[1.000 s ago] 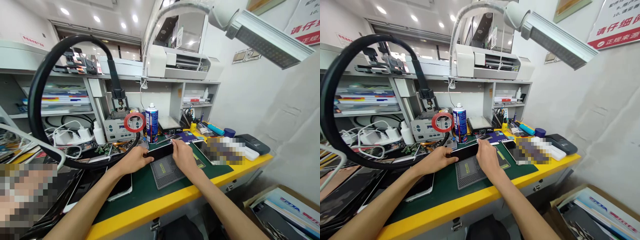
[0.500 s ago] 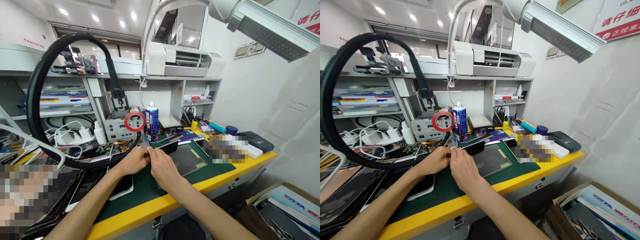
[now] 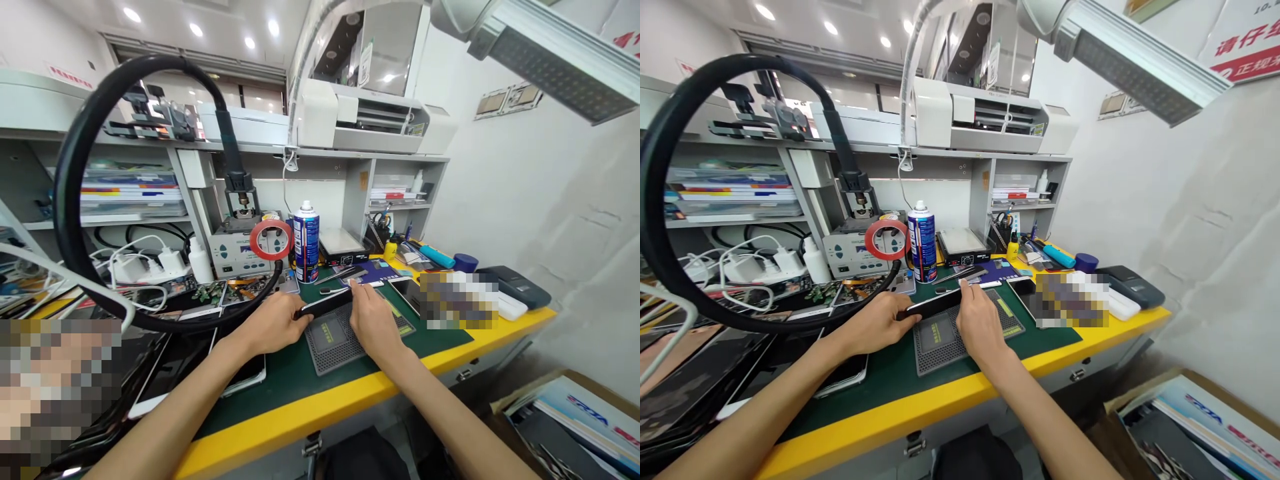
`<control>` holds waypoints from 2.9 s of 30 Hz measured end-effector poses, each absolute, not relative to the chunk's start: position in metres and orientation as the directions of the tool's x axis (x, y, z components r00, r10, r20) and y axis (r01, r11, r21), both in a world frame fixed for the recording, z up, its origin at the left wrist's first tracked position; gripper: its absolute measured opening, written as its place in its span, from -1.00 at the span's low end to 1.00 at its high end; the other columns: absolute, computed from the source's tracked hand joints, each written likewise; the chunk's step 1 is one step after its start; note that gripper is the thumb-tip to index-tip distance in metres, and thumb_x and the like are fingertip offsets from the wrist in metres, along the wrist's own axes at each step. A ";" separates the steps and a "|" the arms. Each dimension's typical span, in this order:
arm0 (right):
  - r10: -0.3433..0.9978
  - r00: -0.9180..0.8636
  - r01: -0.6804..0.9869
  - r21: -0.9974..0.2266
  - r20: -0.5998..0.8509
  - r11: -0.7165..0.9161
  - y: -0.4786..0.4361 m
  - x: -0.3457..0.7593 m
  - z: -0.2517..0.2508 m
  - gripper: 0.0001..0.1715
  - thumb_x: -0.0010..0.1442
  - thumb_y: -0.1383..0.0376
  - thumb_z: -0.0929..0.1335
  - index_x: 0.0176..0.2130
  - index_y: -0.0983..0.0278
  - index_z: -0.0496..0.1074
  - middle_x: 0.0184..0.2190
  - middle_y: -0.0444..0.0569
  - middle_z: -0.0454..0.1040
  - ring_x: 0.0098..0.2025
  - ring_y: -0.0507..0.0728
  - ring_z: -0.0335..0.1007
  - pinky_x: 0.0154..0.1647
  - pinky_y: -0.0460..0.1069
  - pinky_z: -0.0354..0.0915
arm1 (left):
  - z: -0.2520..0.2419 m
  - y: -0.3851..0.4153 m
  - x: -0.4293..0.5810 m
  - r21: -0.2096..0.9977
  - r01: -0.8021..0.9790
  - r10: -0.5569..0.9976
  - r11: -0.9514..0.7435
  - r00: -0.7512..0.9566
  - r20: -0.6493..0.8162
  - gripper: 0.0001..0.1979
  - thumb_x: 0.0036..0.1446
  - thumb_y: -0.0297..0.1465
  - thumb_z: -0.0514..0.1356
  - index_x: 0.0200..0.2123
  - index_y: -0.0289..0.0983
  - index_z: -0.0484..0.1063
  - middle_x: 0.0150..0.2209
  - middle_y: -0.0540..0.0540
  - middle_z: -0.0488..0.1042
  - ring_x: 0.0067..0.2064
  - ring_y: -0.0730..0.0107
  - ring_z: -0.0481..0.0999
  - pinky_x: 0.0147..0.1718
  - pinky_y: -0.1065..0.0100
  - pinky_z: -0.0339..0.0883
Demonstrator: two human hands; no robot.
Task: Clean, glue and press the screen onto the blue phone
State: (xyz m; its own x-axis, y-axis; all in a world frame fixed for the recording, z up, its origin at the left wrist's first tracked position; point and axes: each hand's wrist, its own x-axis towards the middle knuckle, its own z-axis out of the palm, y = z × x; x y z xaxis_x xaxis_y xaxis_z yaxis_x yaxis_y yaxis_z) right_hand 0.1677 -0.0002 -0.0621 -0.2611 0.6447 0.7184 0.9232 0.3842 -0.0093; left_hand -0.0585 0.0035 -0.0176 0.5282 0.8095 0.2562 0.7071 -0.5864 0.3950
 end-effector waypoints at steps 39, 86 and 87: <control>0.572 -0.343 0.873 0.028 0.745 0.487 -0.013 0.164 -0.067 -0.59 0.34 0.53 0.13 0.09 0.52 0.37 -0.27 0.20 0.49 -0.19 0.25 0.46 -0.21 0.08 0.45 | -0.015 0.000 -0.056 0.315 0.693 0.761 -0.648 0.592 0.263 -0.76 0.21 -0.37 0.11 -0.50 -0.24 0.44 -0.46 -0.08 0.48 -0.44 0.33 0.40 -0.44 0.31 0.09; 0.512 -0.533 0.785 0.168 0.674 0.596 -0.037 0.101 -0.060 -0.44 0.22 0.64 0.15 0.18 0.65 0.31 -0.16 0.29 0.51 -0.16 0.28 0.49 -0.27 0.10 0.54 | -0.019 0.005 -0.059 0.330 0.694 0.768 -0.640 0.572 0.287 -0.80 -0.03 -0.56 0.08 -0.60 -0.22 0.14 -0.56 -0.04 0.34 -0.52 0.40 0.28 -0.48 0.33 0.05; 0.504 -0.542 0.781 0.181 0.673 0.598 -0.037 0.101 -0.060 -0.44 0.22 0.64 0.15 0.18 0.66 0.31 -0.17 0.28 0.51 -0.18 0.28 0.49 -0.28 0.09 0.53 | -0.019 0.005 -0.059 0.332 0.694 0.769 -0.639 0.571 0.286 -0.78 -0.03 -0.56 0.09 -0.60 -0.22 0.11 -0.57 -0.03 0.32 -0.52 0.41 0.27 -0.49 0.33 0.04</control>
